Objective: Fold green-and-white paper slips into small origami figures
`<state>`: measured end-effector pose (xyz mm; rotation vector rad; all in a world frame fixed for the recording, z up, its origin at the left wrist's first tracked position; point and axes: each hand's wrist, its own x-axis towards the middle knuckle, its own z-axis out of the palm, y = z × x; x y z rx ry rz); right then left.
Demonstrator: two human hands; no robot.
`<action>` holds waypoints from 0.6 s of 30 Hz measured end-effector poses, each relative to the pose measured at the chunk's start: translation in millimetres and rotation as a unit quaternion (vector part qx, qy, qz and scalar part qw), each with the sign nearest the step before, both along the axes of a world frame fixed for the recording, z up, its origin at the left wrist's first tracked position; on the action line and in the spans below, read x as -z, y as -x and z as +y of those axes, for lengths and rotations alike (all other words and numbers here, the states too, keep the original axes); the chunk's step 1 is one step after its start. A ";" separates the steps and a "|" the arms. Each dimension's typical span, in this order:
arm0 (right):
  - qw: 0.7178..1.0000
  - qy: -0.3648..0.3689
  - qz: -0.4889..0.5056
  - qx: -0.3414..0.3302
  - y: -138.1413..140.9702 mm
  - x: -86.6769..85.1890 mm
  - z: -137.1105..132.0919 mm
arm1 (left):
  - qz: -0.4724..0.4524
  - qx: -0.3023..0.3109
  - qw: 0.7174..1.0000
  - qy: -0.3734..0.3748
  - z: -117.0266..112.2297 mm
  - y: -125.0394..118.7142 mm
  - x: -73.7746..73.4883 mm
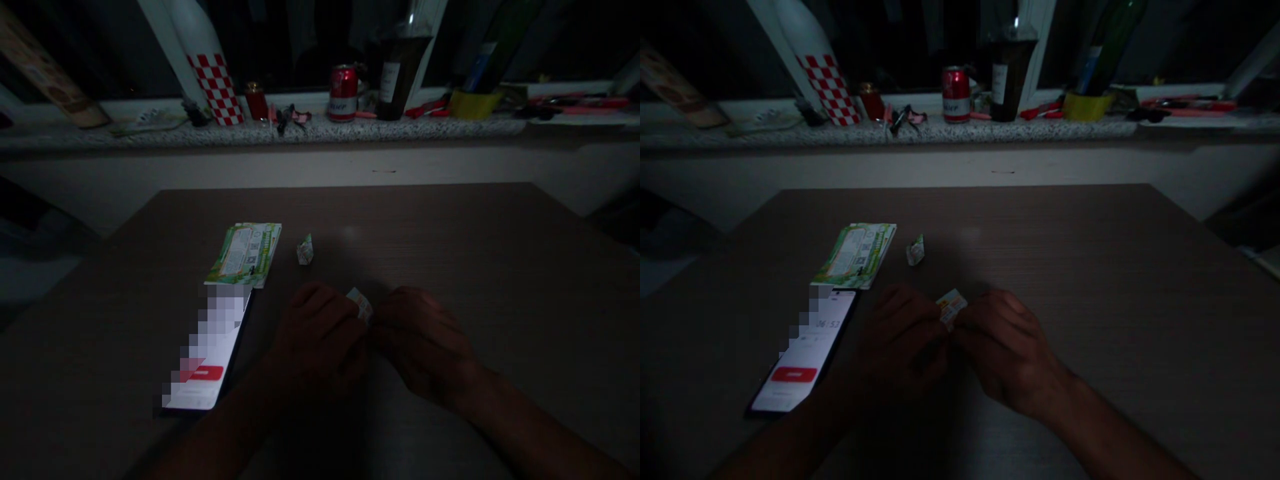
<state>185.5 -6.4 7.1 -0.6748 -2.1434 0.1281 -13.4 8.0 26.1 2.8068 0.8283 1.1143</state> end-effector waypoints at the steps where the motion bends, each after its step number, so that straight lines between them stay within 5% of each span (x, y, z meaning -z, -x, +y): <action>1: 1.000 -0.003 -0.004 0.002 0.4 0.5 0.2 | 0.007 0.001 1.000 -0.004 0.1 0.0 -0.9; 18: 1.000 0.010 -0.002 -0.004 -1.6 0.9 -1.2 | 0.027 -0.014 0.999 0.029 0.1 -3.4 -3.4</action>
